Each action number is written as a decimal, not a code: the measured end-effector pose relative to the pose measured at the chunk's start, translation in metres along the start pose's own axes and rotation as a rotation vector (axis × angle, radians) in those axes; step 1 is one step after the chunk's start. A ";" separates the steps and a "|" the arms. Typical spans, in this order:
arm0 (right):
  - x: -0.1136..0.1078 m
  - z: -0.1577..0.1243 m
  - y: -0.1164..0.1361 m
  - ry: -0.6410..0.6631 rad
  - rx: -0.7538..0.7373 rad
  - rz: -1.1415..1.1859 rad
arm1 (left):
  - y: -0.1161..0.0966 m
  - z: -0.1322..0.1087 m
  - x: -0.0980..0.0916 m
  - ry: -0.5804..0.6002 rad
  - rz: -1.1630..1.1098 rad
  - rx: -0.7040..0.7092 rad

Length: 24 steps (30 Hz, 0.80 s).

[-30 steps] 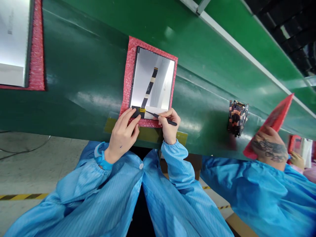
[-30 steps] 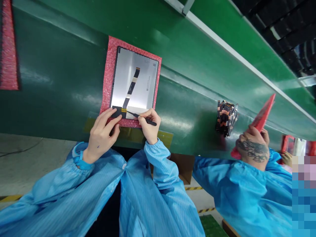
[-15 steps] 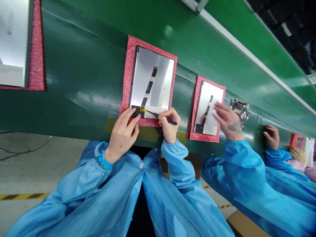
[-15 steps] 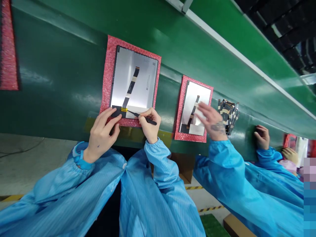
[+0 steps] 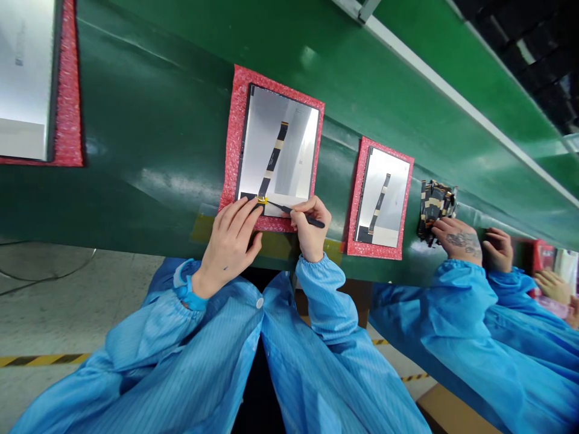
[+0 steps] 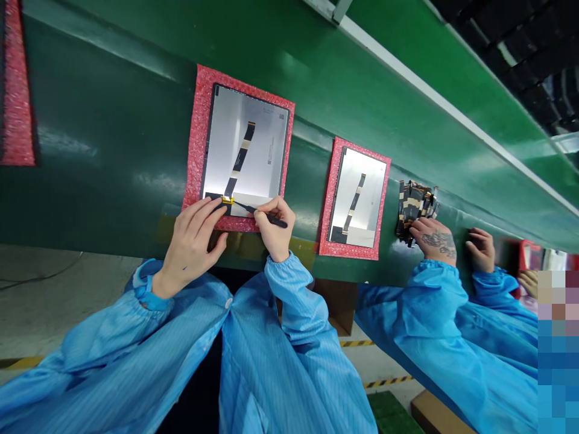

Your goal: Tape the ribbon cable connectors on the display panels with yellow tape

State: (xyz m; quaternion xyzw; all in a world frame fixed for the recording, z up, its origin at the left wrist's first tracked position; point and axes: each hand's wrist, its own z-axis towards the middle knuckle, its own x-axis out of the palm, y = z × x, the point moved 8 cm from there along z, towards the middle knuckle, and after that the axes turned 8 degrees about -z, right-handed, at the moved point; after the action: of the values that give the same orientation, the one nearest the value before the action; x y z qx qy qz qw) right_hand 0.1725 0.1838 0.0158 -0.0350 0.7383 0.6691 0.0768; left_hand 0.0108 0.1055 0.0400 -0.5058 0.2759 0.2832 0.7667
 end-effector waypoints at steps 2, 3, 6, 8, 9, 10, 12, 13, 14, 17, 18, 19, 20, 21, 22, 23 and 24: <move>0.001 0.000 -0.001 -0.001 0.002 -0.008 | -0.003 0.001 0.004 0.062 0.026 0.026; 0.001 0.000 -0.001 -0.001 0.001 -0.015 | -0.004 0.001 0.006 0.097 0.043 0.028; 0.003 0.000 -0.001 -0.004 -0.015 -0.041 | -0.003 0.002 0.013 0.169 0.089 -0.005; 0.000 0.001 0.001 -0.019 -0.034 -0.069 | -0.002 0.004 0.014 0.161 0.096 -0.029; -0.004 0.001 0.003 -0.043 -0.050 -0.080 | -0.001 0.004 0.014 0.146 0.094 -0.037; -0.010 0.000 0.005 -0.078 -0.067 -0.085 | -0.001 0.005 0.014 0.131 0.094 -0.041; -0.029 -0.003 0.011 -0.166 -0.101 -0.079 | 0.000 0.007 0.015 0.108 0.099 -0.048; -0.039 -0.006 0.014 -0.203 -0.116 -0.068 | 0.001 0.008 0.015 0.102 0.103 -0.056; -0.048 -0.009 0.016 -0.229 -0.127 -0.059 | 0.002 0.010 0.016 0.101 0.105 -0.069; -0.072 -0.023 0.021 -0.271 -0.152 -0.037 | 0.006 0.011 0.016 0.114 0.115 -0.111; -0.078 -0.028 0.021 -0.283 -0.152 -0.034 | 0.008 0.011 0.016 0.118 0.118 -0.119; -0.083 -0.034 0.020 -0.297 -0.145 -0.034 | 0.009 0.011 0.016 0.116 0.120 -0.123; -0.087 -0.039 0.019 -0.309 -0.136 -0.037 | 0.010 0.010 0.016 0.107 0.117 -0.125; -0.091 -0.044 0.016 -0.323 -0.127 -0.038 | 0.010 0.009 0.014 0.088 0.112 -0.125; -0.095 -0.048 0.014 -0.338 -0.123 -0.034 | 0.011 0.008 0.013 0.065 0.105 -0.125; -0.099 -0.052 0.011 -0.357 -0.123 -0.025 | 0.011 0.007 0.012 0.044 0.102 -0.123; -0.102 -0.055 0.007 -0.374 -0.125 -0.013 | 0.012 0.005 0.011 0.028 0.105 -0.119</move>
State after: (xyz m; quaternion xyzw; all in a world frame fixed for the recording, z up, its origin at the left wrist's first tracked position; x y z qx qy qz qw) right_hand 0.2685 0.1245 0.0446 0.0806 0.6680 0.7080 0.2146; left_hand 0.0109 0.1160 0.0267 -0.5394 0.2955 0.3320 0.7153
